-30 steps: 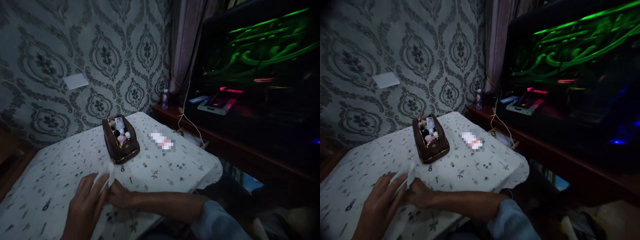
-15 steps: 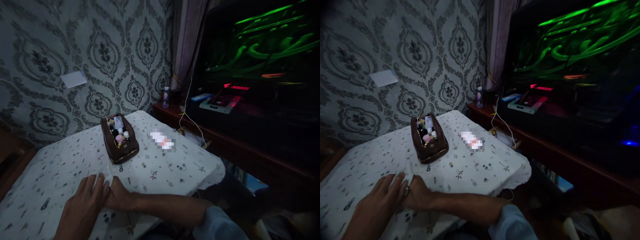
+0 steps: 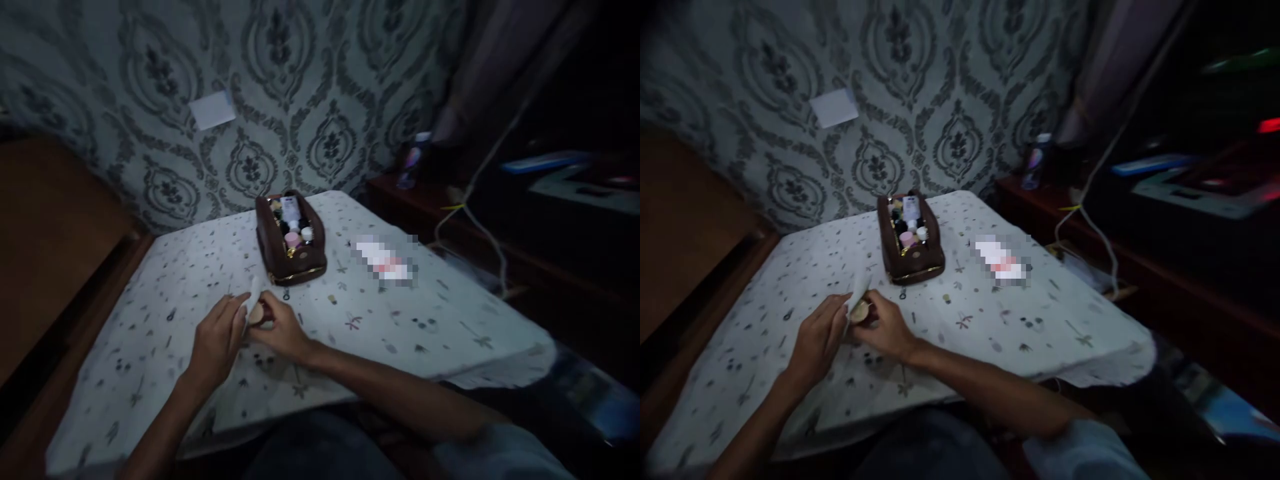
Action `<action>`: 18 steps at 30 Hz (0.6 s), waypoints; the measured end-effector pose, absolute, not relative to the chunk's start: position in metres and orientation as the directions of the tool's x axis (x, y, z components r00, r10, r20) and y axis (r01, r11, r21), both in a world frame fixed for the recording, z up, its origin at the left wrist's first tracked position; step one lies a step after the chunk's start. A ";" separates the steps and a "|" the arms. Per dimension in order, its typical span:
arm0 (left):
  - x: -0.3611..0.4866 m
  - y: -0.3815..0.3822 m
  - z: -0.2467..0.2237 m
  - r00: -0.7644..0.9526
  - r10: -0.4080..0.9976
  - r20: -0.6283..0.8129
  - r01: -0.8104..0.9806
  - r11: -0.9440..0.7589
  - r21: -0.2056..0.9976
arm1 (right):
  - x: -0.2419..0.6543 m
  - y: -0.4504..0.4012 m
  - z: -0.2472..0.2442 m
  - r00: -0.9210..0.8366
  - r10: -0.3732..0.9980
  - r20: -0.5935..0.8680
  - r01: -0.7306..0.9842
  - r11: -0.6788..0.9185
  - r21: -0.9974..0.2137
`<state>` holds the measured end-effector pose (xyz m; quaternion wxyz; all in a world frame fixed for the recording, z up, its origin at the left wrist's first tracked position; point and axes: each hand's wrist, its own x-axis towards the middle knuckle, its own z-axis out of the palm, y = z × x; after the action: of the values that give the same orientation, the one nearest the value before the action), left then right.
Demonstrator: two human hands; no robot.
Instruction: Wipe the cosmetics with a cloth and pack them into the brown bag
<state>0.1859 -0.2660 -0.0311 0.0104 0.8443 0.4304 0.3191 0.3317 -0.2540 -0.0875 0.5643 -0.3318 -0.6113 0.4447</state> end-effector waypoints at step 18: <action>0.125 -0.254 -0.089 0.266 0.831 0.488 0.844 -0.446 0.300 | 0.393 -0.249 -0.112 -0.263 0.936 0.234 0.371 0.322 -0.871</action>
<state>0.1251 -0.2535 -0.0886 -0.0101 0.7955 0.5264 0.3000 0.3930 -0.2490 -0.1121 0.3960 -0.4601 -0.7100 0.3569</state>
